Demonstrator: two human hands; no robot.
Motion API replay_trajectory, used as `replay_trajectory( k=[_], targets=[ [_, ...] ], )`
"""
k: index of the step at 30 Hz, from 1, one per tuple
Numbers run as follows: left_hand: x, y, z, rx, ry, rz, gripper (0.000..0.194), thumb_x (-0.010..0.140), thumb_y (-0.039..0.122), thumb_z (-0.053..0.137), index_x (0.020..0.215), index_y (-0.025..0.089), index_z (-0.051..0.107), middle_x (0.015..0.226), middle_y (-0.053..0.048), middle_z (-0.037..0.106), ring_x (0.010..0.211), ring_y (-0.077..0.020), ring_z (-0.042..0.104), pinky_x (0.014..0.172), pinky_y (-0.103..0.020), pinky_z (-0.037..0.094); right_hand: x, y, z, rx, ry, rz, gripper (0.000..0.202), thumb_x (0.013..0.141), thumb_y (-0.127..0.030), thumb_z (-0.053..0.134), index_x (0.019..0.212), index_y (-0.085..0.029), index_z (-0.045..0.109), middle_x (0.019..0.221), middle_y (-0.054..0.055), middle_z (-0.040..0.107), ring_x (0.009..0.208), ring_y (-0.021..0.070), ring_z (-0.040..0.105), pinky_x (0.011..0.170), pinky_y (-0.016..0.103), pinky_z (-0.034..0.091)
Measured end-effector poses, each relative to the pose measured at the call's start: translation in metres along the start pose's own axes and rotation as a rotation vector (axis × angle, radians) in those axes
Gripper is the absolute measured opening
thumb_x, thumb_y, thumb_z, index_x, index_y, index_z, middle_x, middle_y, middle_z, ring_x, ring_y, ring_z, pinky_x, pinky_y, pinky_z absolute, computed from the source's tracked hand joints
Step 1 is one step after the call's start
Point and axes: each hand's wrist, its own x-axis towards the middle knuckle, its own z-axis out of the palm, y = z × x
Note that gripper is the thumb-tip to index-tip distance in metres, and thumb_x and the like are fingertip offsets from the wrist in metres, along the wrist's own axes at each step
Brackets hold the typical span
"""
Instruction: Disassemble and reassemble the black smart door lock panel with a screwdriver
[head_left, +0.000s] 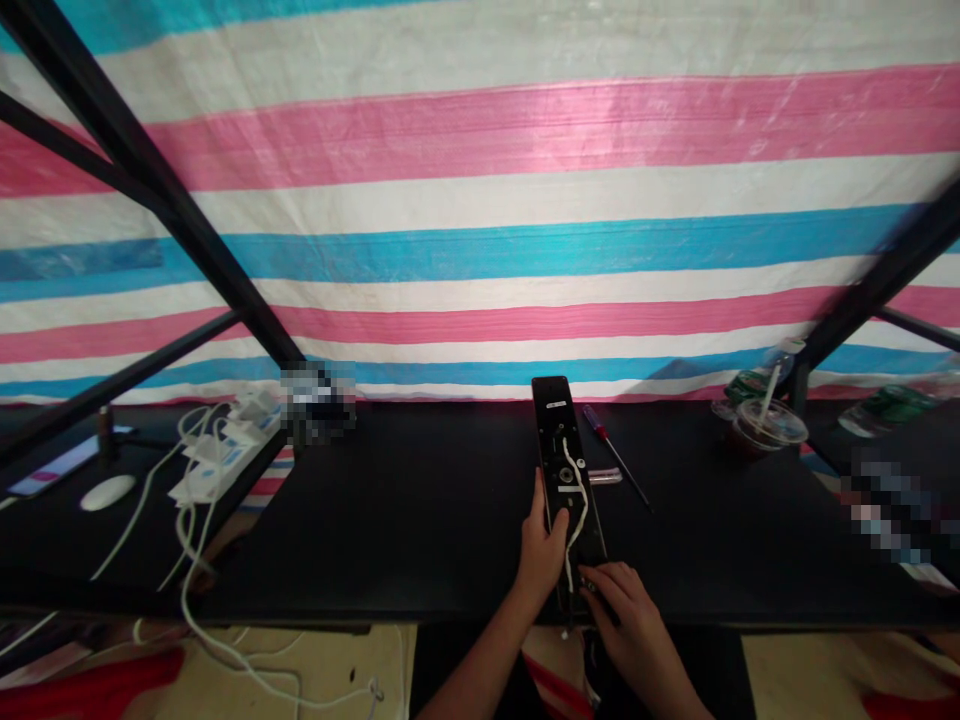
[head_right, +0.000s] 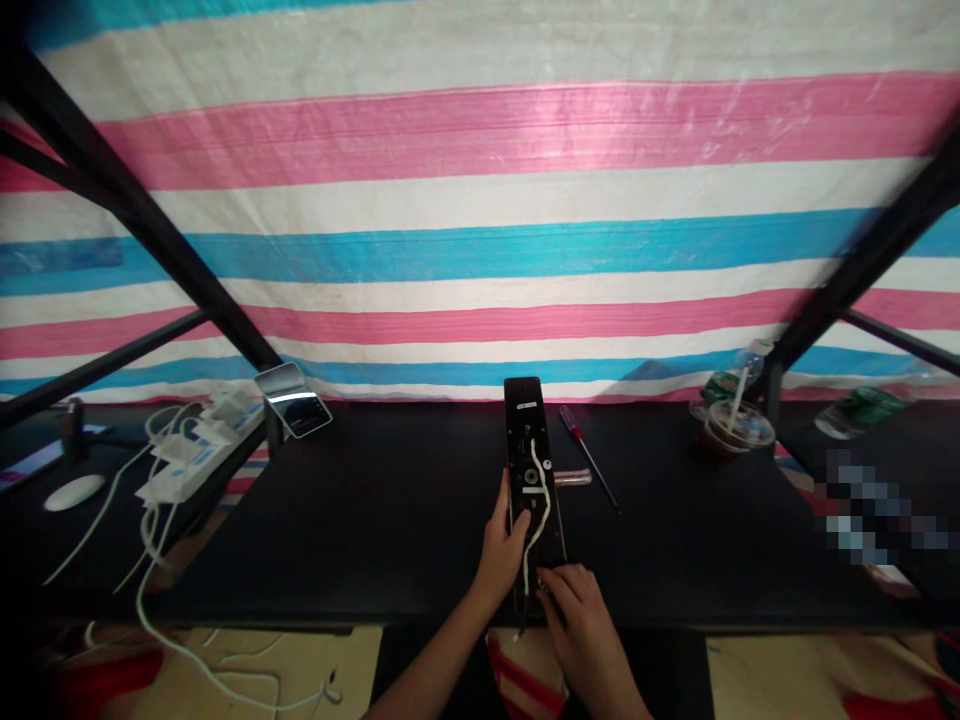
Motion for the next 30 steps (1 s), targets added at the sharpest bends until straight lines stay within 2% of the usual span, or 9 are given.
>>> replay_trajectory(
  k=[4,10,18,21,24,27,30],
  targets=[
    [0.0,-0.004,-0.001,0.012,0.0,0.031,0.07,0.095,0.03,0.054,0.159,0.022,0.026,0.157,-0.006,0.046,0.148,-0.0212,0.038,0.124,-0.037,0.027,0.002,0.003,-0.001,0.014,-0.022,-0.023,0.019,0.099,-0.024,0.054,0.107,-0.025,0.072,0.09,0.006,0.07,0.08,0.021,0.066,0.071,0.036,0.059],
    [-0.001,-0.007,-0.001,0.024,0.002,0.043,0.07,0.096,0.037,0.054,0.159,0.023,0.027,0.154,-0.007,0.05,0.144,-0.0229,0.045,0.122,-0.039,0.031,-0.005,0.002,0.018,0.025,0.138,-0.047,0.016,0.098,-0.017,0.056,0.106,-0.023,0.069,0.084,0.006,0.068,0.076,0.0202,0.064,0.069,0.036,0.056],
    [-0.002,0.001,0.001,-0.003,0.011,0.01,0.071,0.094,0.037,0.056,0.158,0.024,0.029,0.151,-0.006,0.055,0.141,-0.0226,0.049,0.122,-0.039,0.03,-0.011,-0.007,0.029,-0.029,0.313,0.059,0.009,0.096,-0.029,0.062,0.097,-0.023,0.068,0.082,0.006,0.066,0.076,0.0205,0.064,0.067,0.035,0.057],
    [-0.002,0.0,0.001,-0.011,0.007,-0.007,0.072,0.094,0.037,0.056,0.158,0.024,0.028,0.148,-0.006,0.057,0.139,-0.0224,0.051,0.12,-0.039,0.032,-0.013,-0.008,0.025,-0.017,0.29,0.105,0.02,0.096,-0.036,0.062,0.11,-0.023,0.067,0.092,0.008,0.067,0.084,0.0225,0.066,0.072,0.037,0.06],
    [-0.002,-0.002,0.0,0.004,0.003,0.002,0.07,0.095,0.035,0.054,0.159,0.023,0.027,0.15,-0.007,0.055,0.14,-0.0224,0.05,0.12,-0.039,0.033,-0.015,-0.007,0.018,-0.013,0.195,0.1,0.028,0.097,-0.036,0.06,0.121,-0.024,0.065,0.099,0.009,0.067,0.088,0.0233,0.067,0.076,0.038,0.061],
    [-0.002,-0.003,0.0,0.013,-0.005,0.015,0.069,0.096,0.034,0.052,0.159,0.023,0.026,0.152,-0.007,0.053,0.141,-0.0221,0.049,0.121,-0.039,0.032,-0.014,-0.006,0.011,-0.014,0.15,0.06,0.022,0.099,-0.03,0.056,0.116,-0.025,0.069,0.098,0.009,0.068,0.088,0.0225,0.067,0.075,0.037,0.061],
    [-0.001,-0.003,0.001,0.001,-0.003,0.014,0.07,0.095,0.032,0.054,0.159,0.023,0.027,0.153,-0.006,0.052,0.143,-0.0223,0.046,0.122,-0.04,0.03,-0.011,-0.005,0.01,0.009,0.175,0.02,0.017,0.099,-0.026,0.056,0.108,-0.025,0.071,0.092,0.008,0.069,0.082,0.0212,0.067,0.07,0.035,0.06]
  ],
)
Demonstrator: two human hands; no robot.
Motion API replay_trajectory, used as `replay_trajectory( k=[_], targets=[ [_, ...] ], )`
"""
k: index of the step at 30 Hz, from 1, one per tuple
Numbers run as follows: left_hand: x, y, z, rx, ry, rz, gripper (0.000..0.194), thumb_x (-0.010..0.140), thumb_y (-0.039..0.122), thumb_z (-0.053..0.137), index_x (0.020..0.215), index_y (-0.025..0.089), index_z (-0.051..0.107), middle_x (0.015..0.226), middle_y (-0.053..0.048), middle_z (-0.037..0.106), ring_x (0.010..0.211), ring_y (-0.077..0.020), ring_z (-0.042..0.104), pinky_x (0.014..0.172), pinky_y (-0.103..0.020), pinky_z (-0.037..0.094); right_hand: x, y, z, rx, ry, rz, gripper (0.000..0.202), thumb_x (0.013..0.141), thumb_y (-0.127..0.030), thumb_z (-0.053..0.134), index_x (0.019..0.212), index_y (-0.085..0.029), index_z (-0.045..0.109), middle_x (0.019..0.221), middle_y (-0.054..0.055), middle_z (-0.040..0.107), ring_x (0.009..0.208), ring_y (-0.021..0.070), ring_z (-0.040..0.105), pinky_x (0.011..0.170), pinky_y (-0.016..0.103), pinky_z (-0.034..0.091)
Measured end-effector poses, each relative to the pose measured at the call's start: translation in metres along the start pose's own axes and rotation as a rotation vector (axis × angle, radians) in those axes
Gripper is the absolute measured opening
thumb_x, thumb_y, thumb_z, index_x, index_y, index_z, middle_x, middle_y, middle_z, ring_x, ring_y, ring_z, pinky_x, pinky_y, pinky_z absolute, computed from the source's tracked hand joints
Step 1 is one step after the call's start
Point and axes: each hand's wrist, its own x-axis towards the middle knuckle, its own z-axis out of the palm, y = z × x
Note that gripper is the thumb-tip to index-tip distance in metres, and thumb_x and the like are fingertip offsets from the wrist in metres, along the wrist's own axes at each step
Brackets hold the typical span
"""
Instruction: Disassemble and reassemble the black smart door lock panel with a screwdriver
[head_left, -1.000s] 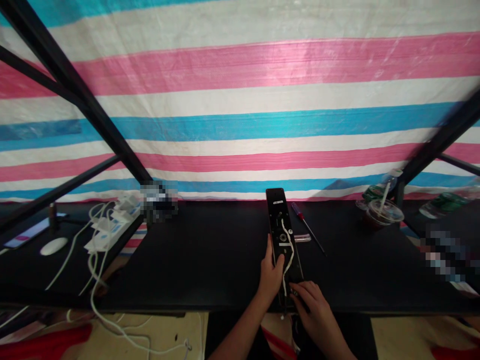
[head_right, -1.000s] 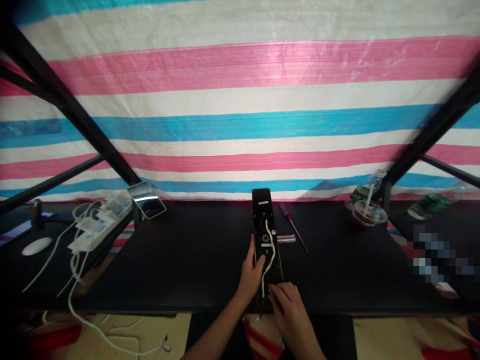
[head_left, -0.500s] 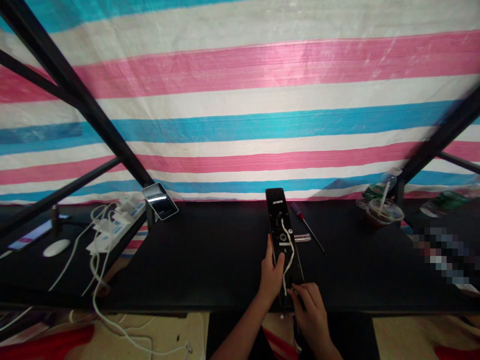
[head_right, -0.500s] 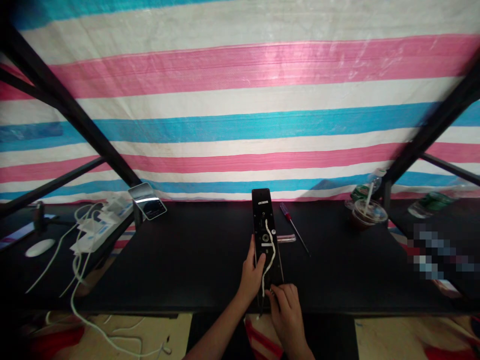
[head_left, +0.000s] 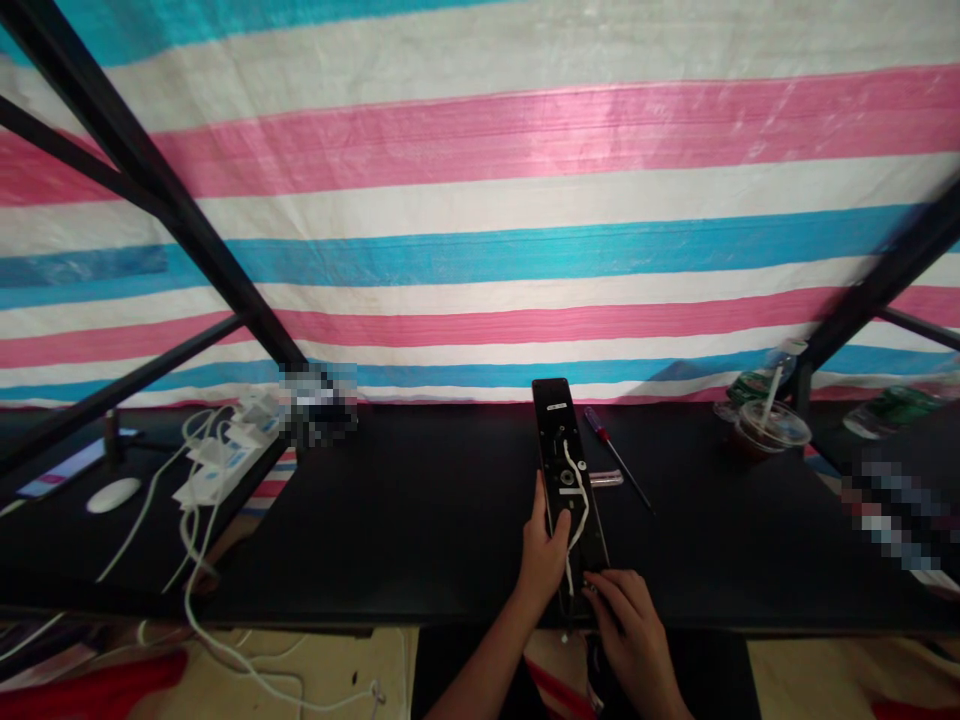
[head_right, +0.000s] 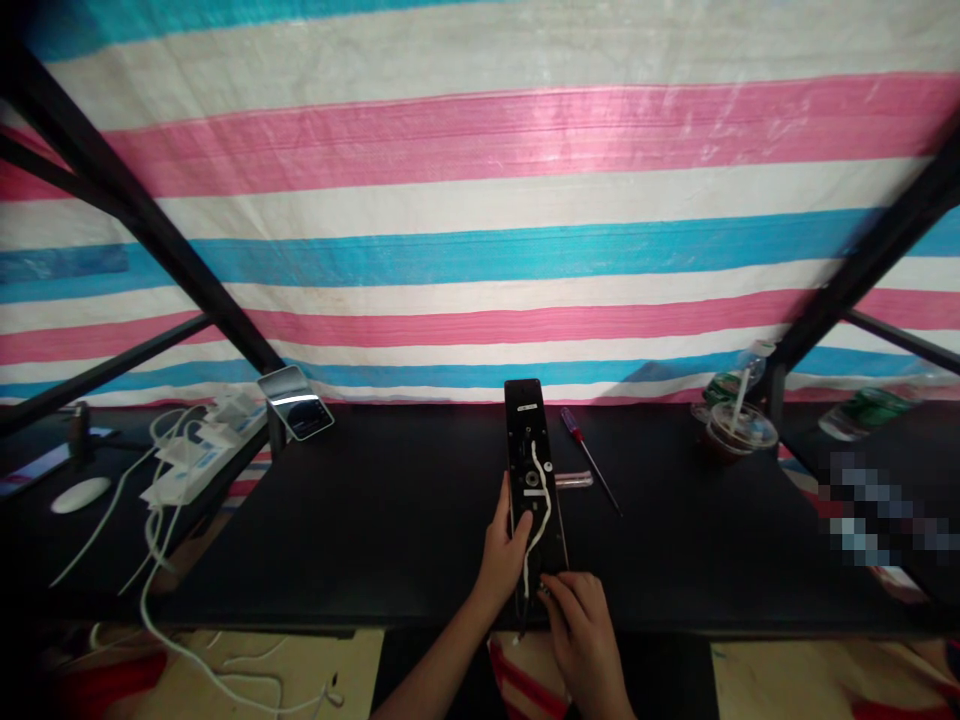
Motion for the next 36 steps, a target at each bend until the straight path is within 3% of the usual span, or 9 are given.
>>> replay_trajectory(
  k=[7,11,14,16,20,21,25,30,36],
  targets=[
    [0.0,0.003,-0.002,-0.016,0.012,-0.009,0.074,0.09,0.03,0.061,0.157,0.025,0.032,0.157,-0.006,0.046,0.146,-0.0245,0.041,0.124,-0.041,0.026,-0.002,-0.005,0.014,0.038,0.112,0.003,0.015,0.095,-0.018,0.06,0.105,-0.023,0.071,0.083,0.006,0.069,0.074,0.0201,0.065,0.066,0.034,0.057],
    [0.002,0.005,0.0,-0.001,0.001,-0.026,0.077,0.089,0.027,0.059,0.159,0.021,0.027,0.157,-0.008,0.046,0.147,-0.0246,0.039,0.124,-0.039,0.026,-0.003,-0.007,0.005,0.043,0.138,0.057,0.011,0.094,-0.03,0.064,0.096,-0.022,0.071,0.083,0.008,0.069,0.073,0.0204,0.066,0.063,0.033,0.056],
    [-0.002,0.005,-0.002,0.025,-0.033,-0.05,0.083,0.085,0.022,0.061,0.16,0.021,0.024,0.159,-0.007,0.043,0.147,-0.0236,0.039,0.123,-0.038,0.028,0.018,0.012,-0.014,-0.009,0.264,0.173,0.024,0.096,-0.042,0.058,0.098,-0.02,0.067,0.08,0.007,0.068,0.067,0.0194,0.065,0.06,0.031,0.054],
    [-0.006,0.006,-0.014,0.052,-0.057,-0.059,0.081,0.085,0.022,0.061,0.158,0.023,0.028,0.153,-0.008,0.052,0.137,-0.0231,0.053,0.117,-0.039,0.038,0.049,0.036,-0.027,-0.131,0.308,0.313,0.031,0.096,-0.046,0.057,0.101,-0.018,0.066,0.082,0.008,0.069,0.068,0.0204,0.066,0.063,0.031,0.053],
    [-0.003,0.013,-0.067,0.46,0.119,0.079,0.039,0.095,0.031,0.048,0.128,0.019,0.065,0.121,-0.011,0.07,0.107,-0.0218,0.068,0.094,-0.037,0.055,0.126,0.092,-0.032,-0.289,-0.046,0.359,0.04,0.1,-0.048,0.046,0.099,-0.014,0.067,0.093,0.014,0.07,0.085,0.0256,0.068,0.08,0.036,0.052],
    [0.002,0.015,-0.083,0.66,0.169,0.133,0.035,0.096,0.03,0.044,0.118,0.02,0.07,0.117,-0.01,0.071,0.108,-0.0225,0.067,0.094,-0.037,0.055,0.143,0.103,-0.028,-0.371,-0.1,0.397,0.04,0.1,-0.047,0.047,0.105,-0.013,0.066,0.1,0.016,0.069,0.09,0.0267,0.067,0.083,0.036,0.051],
    [0.032,0.024,-0.132,0.862,0.184,0.104,0.03,0.091,0.022,0.05,0.109,0.018,0.073,0.106,-0.011,0.07,0.102,-0.0264,0.065,0.098,-0.045,0.05,0.19,0.125,-0.001,-0.564,-0.385,0.515,0.044,0.099,-0.05,0.05,0.117,-0.011,0.06,0.116,0.019,0.064,0.105,0.028,0.066,0.085,0.032,0.048],
    [0.057,0.029,-0.135,1.02,0.058,0.102,0.028,0.088,0.023,0.058,0.11,0.017,0.075,0.103,-0.009,0.069,0.101,-0.026,0.063,0.097,-0.04,0.049,0.214,0.131,0.024,-0.562,-0.455,0.541,0.034,0.096,-0.045,0.059,0.11,-0.015,0.06,0.113,0.017,0.065,0.097,0.0263,0.068,0.079,0.03,0.047],
    [0.062,0.029,-0.128,1.121,-0.023,0.096,0.025,0.094,0.02,0.053,0.099,0.02,0.077,0.099,-0.007,0.068,0.098,-0.0221,0.064,0.092,-0.032,0.048,0.22,0.129,0.014,-0.467,-0.485,0.537,0.017,0.095,-0.032,0.06,0.095,-0.016,0.063,0.095,0.015,0.072,0.087,0.0255,0.071,0.073,0.03,0.045]
  ],
)
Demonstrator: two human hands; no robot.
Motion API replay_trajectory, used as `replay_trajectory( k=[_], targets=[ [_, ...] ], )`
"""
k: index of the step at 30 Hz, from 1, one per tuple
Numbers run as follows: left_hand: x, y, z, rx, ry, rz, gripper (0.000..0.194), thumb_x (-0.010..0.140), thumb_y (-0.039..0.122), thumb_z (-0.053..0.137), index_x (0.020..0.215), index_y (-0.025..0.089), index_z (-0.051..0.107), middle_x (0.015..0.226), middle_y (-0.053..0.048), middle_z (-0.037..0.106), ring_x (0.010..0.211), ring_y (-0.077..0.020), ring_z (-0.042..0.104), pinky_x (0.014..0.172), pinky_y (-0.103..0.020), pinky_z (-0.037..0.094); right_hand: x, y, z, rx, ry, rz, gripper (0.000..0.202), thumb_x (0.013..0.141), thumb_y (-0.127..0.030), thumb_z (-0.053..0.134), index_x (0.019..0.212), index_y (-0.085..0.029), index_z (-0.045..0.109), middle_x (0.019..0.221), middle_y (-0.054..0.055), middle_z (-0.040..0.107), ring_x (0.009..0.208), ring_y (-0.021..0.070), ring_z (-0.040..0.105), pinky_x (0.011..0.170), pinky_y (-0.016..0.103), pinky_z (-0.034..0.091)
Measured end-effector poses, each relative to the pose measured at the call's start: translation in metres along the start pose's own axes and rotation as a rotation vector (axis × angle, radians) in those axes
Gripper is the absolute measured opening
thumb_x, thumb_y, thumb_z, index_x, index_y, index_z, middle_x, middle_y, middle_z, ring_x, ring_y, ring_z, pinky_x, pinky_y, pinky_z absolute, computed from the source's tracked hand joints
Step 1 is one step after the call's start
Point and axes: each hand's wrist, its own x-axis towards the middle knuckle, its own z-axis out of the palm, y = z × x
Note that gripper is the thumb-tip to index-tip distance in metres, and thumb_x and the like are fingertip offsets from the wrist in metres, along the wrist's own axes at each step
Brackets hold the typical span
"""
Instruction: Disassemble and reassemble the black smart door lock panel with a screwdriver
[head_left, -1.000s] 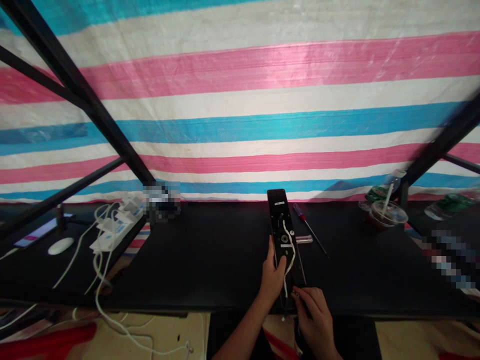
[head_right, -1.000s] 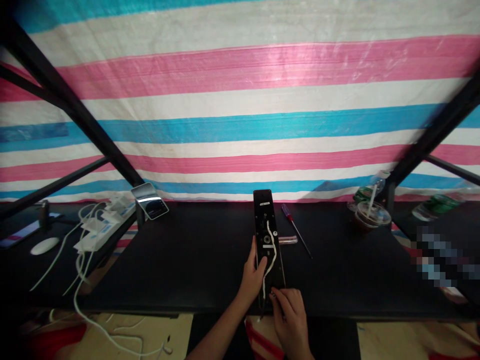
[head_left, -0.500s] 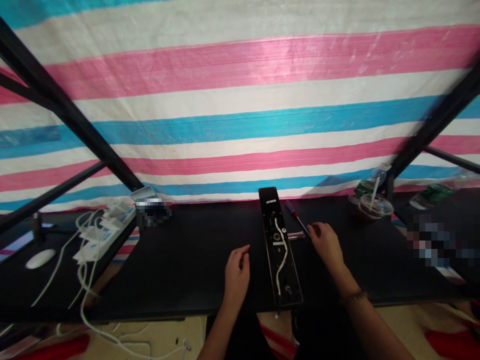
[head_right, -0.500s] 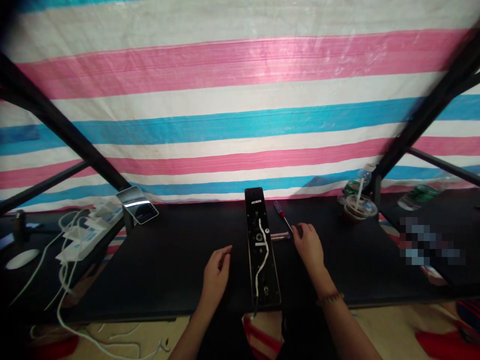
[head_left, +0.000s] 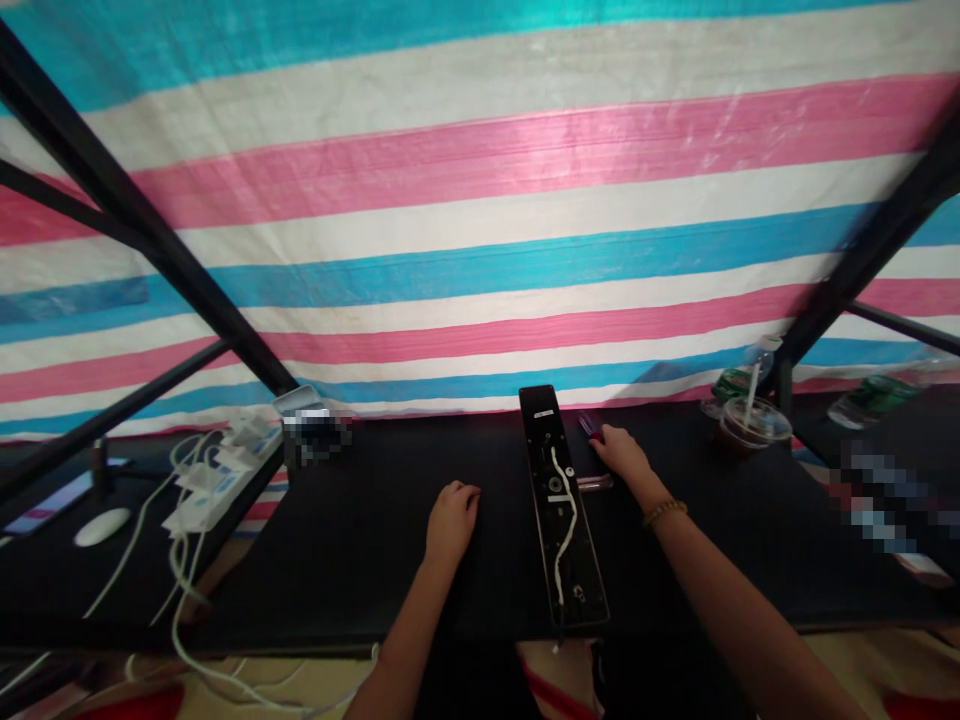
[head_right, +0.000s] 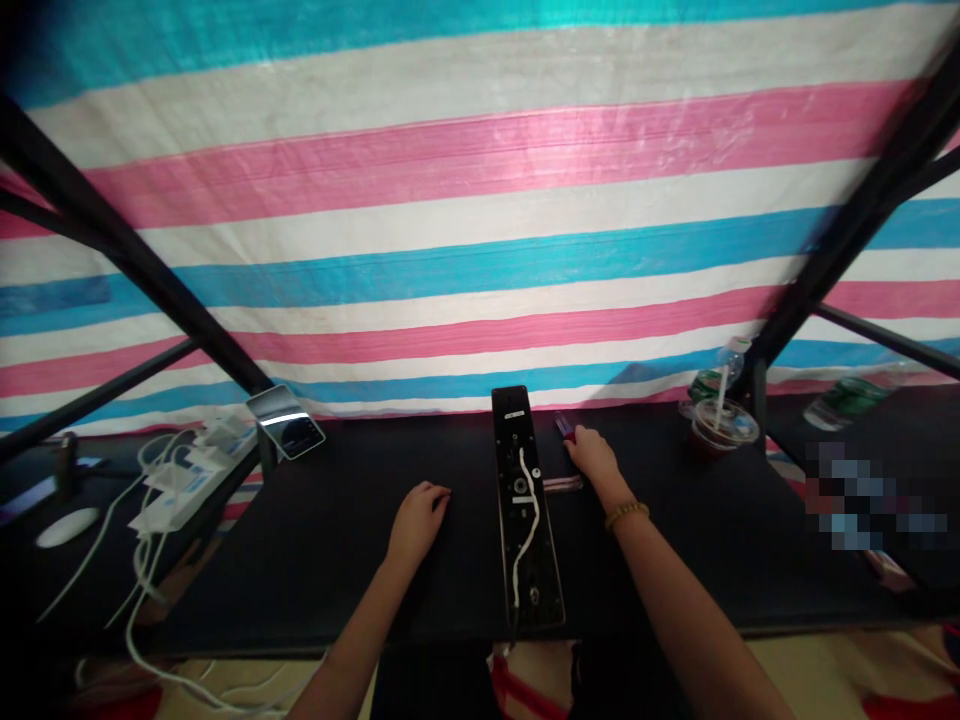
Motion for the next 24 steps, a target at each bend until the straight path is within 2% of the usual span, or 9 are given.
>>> replay_trajectory(
  k=[5,7,9,12,14,16,20,24],
  targets=[
    [0.001,-0.003,-0.001,0.01,-0.023,-0.003,0.023,0.094,0.016,0.053,0.098,0.018,0.075,0.099,-0.008,0.068,0.096,-0.0213,0.064,0.09,-0.032,0.048,-0.039,0.014,-0.032,0.168,0.103,-0.042,0.02,0.1,-0.034,0.046,0.1,-0.018,0.058,0.086,0.009,0.072,0.081,0.0218,0.071,0.07,0.028,0.047],
    [0.001,-0.005,-0.003,-0.002,-0.029,-0.008,0.021,0.093,0.016,0.054,0.097,0.019,0.074,0.099,-0.008,0.067,0.096,-0.0205,0.064,0.091,-0.031,0.048,-0.067,0.024,-0.048,0.513,0.216,-0.102,0.021,0.096,-0.04,0.052,0.095,-0.02,0.058,0.078,0.005,0.071,0.071,0.0191,0.068,0.065,0.027,0.048],
    [0.003,-0.006,-0.005,-0.02,-0.035,-0.013,0.018,0.092,0.015,0.056,0.096,0.019,0.073,0.1,-0.006,0.067,0.095,-0.019,0.064,0.089,-0.029,0.048,-0.099,0.034,-0.064,0.814,0.266,-0.122,0.029,0.092,-0.049,0.059,0.095,-0.021,0.058,0.076,0.003,0.069,0.056,0.0145,0.059,0.054,0.026,0.045],
    [0.008,-0.009,-0.008,-0.046,-0.042,-0.031,0.015,0.089,0.015,0.061,0.097,0.019,0.072,0.098,-0.004,0.067,0.089,-0.017,0.065,0.083,-0.026,0.049,-0.146,0.047,-0.079,1.127,0.382,-0.012,0.036,0.08,-0.05,0.076,0.093,-0.02,0.061,0.075,0.003,0.071,0.054,0.0123,0.057,0.05,0.023,0.047],
    [0.013,-0.012,-0.008,-0.054,-0.044,-0.055,0.015,0.087,0.015,0.064,0.099,0.019,0.073,0.096,-0.004,0.068,0.085,-0.0166,0.066,0.081,-0.027,0.049,-0.171,0.055,-0.08,1.32,0.484,0.119,0.042,0.07,-0.048,0.085,0.092,-0.019,0.063,0.075,0.003,0.072,0.055,0.0129,0.06,0.05,0.023,0.049],
    [0.017,-0.015,-0.008,-0.055,-0.048,-0.077,0.013,0.087,0.016,0.065,0.095,0.018,0.074,0.094,-0.004,0.068,0.083,-0.0168,0.066,0.08,-0.027,0.049,-0.19,0.062,-0.074,1.48,0.51,0.248,0.046,0.063,-0.046,0.09,0.09,-0.019,0.066,0.076,0.004,0.073,0.059,0.0155,0.065,0.05,0.023,0.053],
    [0.02,-0.016,-0.006,-0.045,-0.072,-0.083,0.01,0.087,0.018,0.065,0.085,0.019,0.076,0.091,-0.004,0.068,0.085,-0.0178,0.066,0.081,-0.029,0.048,-0.214,0.069,-0.052,1.662,0.431,0.431,0.042,0.058,-0.04,0.093,0.088,-0.02,0.07,0.078,0.003,0.075,0.065,0.0183,0.07,0.051,0.025,0.058],
    [0.02,-0.015,-0.007,-0.032,-0.091,-0.077,0.011,0.087,0.017,0.065,0.086,0.019,0.076,0.092,-0.005,0.068,0.086,-0.018,0.066,0.081,-0.029,0.048,-0.225,0.058,-0.037,1.741,0.353,0.526,0.04,0.056,-0.037,0.093,0.087,-0.022,0.072,0.08,0.002,0.075,0.067,0.0185,0.071,0.052,0.024,0.059]
  ],
)
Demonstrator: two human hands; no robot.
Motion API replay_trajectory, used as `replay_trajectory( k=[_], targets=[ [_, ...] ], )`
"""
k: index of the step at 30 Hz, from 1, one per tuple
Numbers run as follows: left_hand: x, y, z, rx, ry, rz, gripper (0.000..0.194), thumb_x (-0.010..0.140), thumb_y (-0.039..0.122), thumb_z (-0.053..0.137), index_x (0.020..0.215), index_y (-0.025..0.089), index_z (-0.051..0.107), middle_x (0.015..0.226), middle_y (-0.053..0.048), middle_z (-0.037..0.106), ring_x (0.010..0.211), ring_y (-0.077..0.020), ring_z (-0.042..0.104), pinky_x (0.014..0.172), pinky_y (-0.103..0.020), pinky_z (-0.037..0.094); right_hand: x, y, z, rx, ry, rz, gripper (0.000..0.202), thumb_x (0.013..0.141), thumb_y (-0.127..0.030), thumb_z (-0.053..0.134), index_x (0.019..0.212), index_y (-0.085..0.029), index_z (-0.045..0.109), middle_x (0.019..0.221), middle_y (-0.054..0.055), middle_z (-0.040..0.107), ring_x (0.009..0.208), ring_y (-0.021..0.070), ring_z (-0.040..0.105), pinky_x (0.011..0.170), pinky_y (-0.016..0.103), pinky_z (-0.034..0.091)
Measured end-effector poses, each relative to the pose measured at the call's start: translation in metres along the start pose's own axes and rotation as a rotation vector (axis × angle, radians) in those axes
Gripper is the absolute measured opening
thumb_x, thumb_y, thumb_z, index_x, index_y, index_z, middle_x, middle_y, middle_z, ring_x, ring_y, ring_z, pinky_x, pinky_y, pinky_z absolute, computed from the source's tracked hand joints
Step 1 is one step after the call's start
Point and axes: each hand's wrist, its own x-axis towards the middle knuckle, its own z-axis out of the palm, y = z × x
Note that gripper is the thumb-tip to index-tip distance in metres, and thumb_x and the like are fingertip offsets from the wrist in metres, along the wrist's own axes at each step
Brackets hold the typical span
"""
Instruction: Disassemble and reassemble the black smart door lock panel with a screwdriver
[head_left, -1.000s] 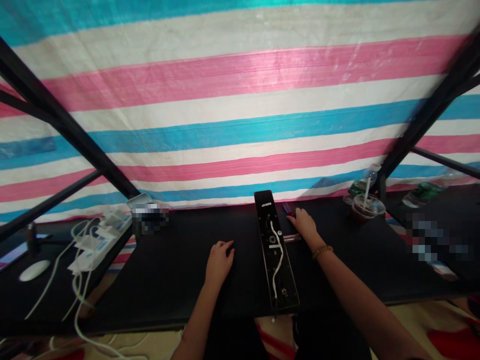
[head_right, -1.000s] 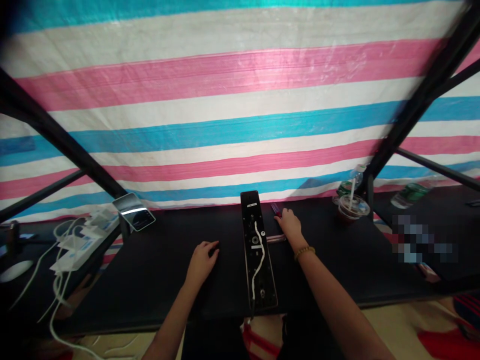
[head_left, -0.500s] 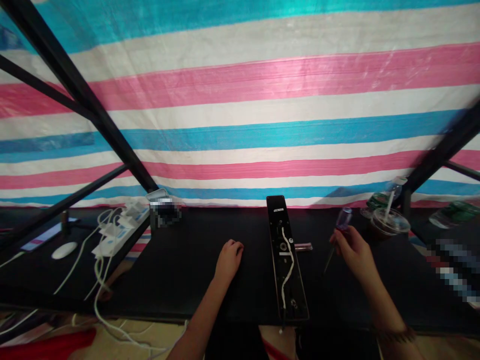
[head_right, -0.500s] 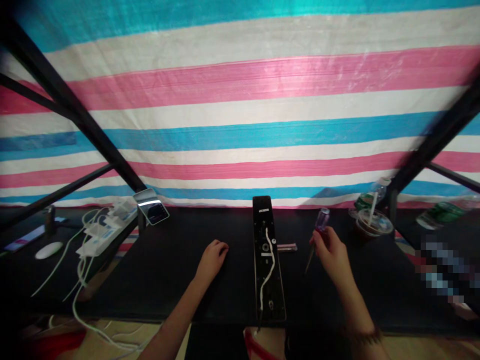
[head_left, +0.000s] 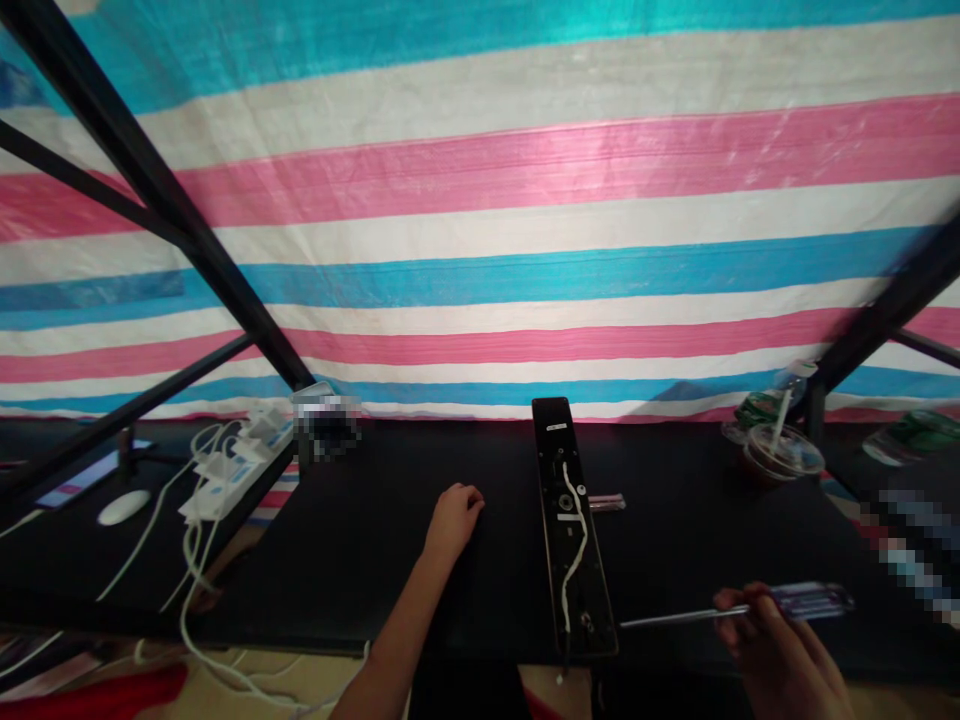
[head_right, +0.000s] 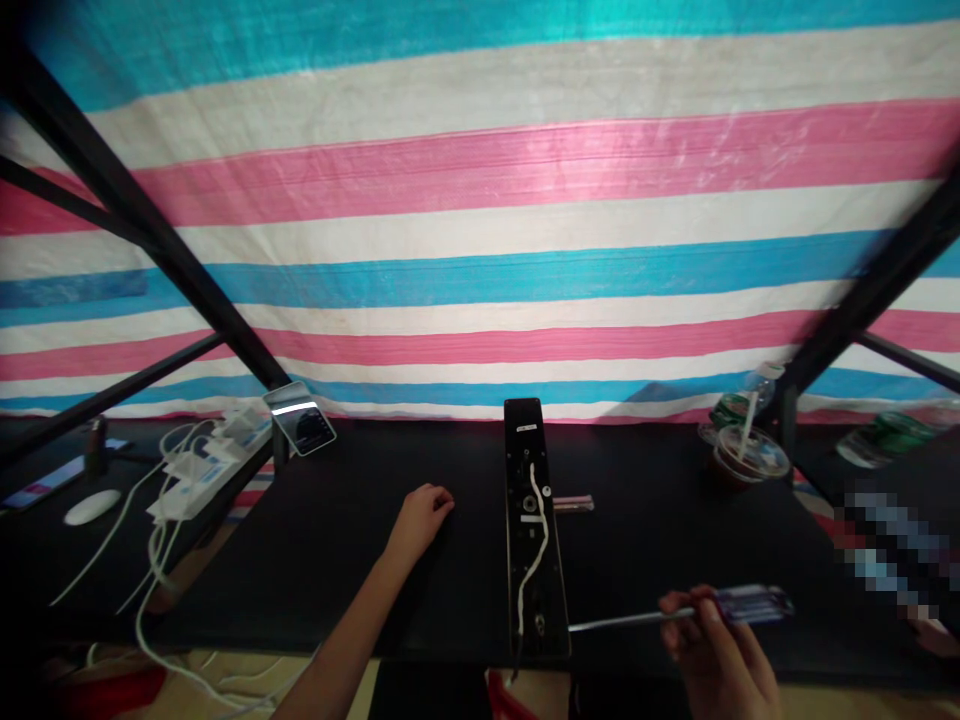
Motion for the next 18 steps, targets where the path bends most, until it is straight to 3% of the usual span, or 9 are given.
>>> replay_trajectory(
  k=[11,18],
  targets=[
    [-0.003,0.002,0.002,0.02,0.013,-0.014,0.013,0.091,0.019,0.06,0.085,0.018,0.071,0.092,-0.005,0.066,0.087,-0.0191,0.065,0.081,-0.029,0.049,-0.012,-0.009,0.045,0.054,-0.198,-0.052,0.034,0.064,-0.036,0.091,0.089,-0.022,0.074,0.081,0.005,0.075,0.063,0.0174,0.068,0.052,0.027,0.057],
    [-0.016,0.008,0.006,0.066,0.034,0.018,0.021,0.098,0.019,0.047,0.104,0.017,0.067,0.108,-0.009,0.064,0.101,-0.0211,0.064,0.092,-0.031,0.048,-0.025,-0.004,0.052,0.078,-0.226,-0.053,0.029,0.067,-0.036,0.09,0.087,-0.023,0.073,0.08,0.004,0.074,0.061,0.0155,0.066,0.052,0.025,0.055]
  ],
)
